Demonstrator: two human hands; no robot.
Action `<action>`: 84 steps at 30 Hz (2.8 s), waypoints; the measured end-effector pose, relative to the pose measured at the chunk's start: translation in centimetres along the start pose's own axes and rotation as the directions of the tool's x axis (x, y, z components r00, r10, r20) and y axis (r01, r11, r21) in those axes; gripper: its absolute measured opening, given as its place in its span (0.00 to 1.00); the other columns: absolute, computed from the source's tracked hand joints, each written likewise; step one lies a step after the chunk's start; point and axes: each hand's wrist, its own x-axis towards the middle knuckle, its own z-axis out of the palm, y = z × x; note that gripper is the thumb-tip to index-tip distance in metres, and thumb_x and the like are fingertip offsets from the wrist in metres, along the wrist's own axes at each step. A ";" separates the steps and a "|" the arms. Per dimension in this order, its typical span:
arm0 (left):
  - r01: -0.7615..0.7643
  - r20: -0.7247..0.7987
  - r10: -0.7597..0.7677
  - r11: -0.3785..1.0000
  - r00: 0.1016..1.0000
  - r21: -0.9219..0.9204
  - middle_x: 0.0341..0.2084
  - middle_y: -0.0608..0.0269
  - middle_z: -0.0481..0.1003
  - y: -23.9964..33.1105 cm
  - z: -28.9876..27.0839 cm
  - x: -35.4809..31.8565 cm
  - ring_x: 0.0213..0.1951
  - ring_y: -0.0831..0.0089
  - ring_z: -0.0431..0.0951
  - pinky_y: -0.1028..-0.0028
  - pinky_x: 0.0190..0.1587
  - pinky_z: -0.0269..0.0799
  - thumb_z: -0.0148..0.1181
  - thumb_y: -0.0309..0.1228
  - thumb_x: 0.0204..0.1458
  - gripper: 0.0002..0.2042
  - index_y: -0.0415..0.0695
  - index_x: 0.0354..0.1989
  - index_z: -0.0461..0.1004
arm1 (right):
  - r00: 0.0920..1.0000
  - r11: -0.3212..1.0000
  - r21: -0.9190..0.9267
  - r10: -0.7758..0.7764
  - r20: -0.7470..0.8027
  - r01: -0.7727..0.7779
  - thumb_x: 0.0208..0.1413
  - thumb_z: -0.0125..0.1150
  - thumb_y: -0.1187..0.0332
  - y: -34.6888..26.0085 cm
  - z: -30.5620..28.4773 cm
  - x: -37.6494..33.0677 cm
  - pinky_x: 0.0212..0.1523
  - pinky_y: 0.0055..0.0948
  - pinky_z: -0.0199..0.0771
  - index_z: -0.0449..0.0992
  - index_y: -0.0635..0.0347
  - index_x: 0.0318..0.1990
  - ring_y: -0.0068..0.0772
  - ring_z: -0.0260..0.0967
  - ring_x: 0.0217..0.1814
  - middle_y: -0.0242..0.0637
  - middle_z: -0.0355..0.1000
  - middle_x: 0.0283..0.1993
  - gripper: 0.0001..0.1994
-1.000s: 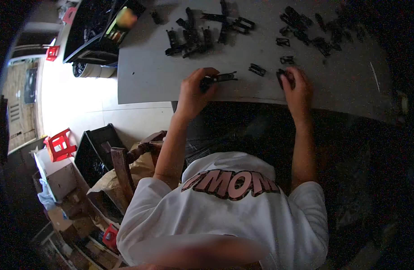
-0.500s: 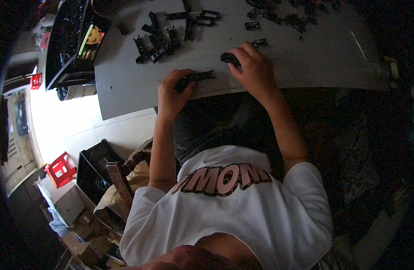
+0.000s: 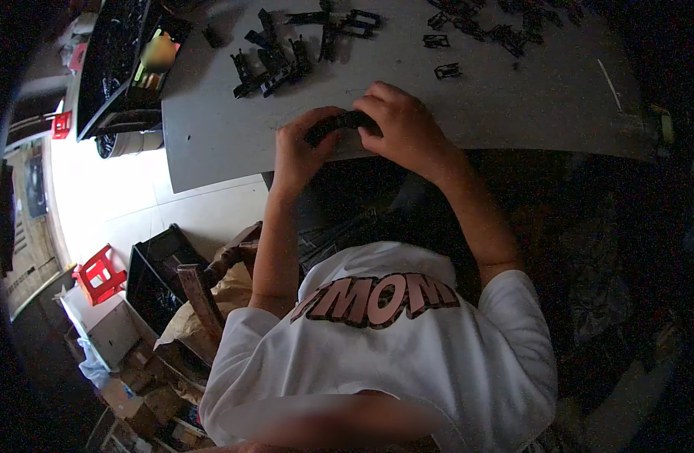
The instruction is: Assembling small black plastic clips by hand on a workspace table.
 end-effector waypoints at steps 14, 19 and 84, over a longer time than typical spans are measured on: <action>-0.006 0.021 0.011 0.978 1.000 -0.209 0.29 0.64 0.76 0.0 0.6 -0.5 0.26 0.80 0.72 0.78 0.30 0.70 0.59 0.21 0.47 0.12 0.39 0.41 0.74 | 0.967 0.914 0.329 0.254 0.000 -0.240 0.44 0.66 0.75 0.2 1.6 -1.7 0.29 0.21 0.66 0.70 0.66 0.33 0.20 0.64 0.29 0.33 0.67 0.32 0.10; 0.031 0.207 0.027 0.963 0.978 -0.269 0.29 0.64 0.75 0.3 0.5 -1.6 0.25 0.81 0.71 0.79 0.28 0.69 0.58 0.20 0.48 0.11 0.38 0.41 0.74 | 0.956 0.873 0.394 0.243 0.162 -0.288 0.46 0.66 0.74 0.6 0.8 -4.1 0.29 0.21 0.67 0.69 0.65 0.29 0.18 0.65 0.31 0.31 0.67 0.28 0.09; -0.023 -0.028 0.023 1.000 0.999 -0.009 0.25 0.56 0.76 -0.1 0.7 -1.1 0.25 0.69 0.75 0.74 0.31 0.71 0.63 0.23 0.41 0.13 0.40 0.38 0.74 | 0.988 0.993 0.093 0.081 -0.132 -0.069 0.41 0.64 0.76 0.1 0.8 -1.7 0.39 0.32 0.72 0.72 0.63 0.40 0.43 0.69 0.39 0.40 0.67 0.37 0.15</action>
